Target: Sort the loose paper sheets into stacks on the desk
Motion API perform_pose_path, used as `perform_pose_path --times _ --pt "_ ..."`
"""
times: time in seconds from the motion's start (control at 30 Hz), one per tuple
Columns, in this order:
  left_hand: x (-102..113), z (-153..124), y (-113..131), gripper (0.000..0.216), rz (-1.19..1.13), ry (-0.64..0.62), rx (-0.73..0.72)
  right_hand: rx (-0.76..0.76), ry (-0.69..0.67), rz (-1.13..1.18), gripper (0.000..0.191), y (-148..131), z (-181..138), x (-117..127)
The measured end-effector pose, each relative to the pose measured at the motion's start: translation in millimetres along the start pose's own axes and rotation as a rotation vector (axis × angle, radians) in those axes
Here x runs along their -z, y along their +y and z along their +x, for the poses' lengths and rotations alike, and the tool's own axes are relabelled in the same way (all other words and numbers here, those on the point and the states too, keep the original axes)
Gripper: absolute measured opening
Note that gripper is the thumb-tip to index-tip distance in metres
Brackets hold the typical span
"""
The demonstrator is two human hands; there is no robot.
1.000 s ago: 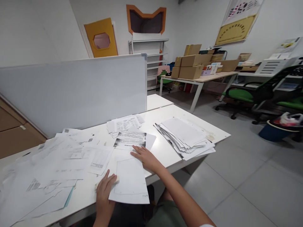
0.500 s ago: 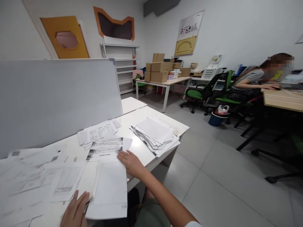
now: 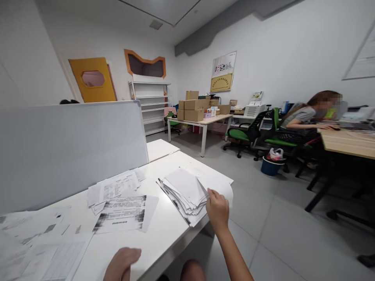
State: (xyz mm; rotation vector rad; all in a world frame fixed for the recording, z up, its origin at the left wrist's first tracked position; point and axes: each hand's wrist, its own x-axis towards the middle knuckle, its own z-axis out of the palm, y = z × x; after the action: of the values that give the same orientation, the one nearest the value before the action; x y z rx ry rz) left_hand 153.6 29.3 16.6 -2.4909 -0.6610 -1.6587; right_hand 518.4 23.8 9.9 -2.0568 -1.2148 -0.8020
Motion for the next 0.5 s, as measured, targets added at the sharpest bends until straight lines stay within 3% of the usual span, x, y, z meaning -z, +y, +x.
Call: perform_pose_path --times 0.1,0.2,0.3,0.37,0.5 --pt "-20 18 -16 0.029 -0.012 -0.098 0.073 0.169 -0.053 0.051 0.032 -13 -2 -10" --pt "-33 22 -22 0.029 -0.083 -0.228 0.051 0.263 -0.013 0.141 0.033 -23 3 -15" --pt "-38 19 -22 0.028 -0.106 -0.239 0.095 0.399 0.004 0.248 0.039 -29 8 -21" --pt "-38 18 -23 0.027 -0.099 -0.251 0.172 0.482 -0.06 0.31 0.042 -34 10 -25" --pt "-38 18 -22 0.029 -0.134 -0.329 0.282 0.523 -0.33 0.466 0.041 -39 11 -35"
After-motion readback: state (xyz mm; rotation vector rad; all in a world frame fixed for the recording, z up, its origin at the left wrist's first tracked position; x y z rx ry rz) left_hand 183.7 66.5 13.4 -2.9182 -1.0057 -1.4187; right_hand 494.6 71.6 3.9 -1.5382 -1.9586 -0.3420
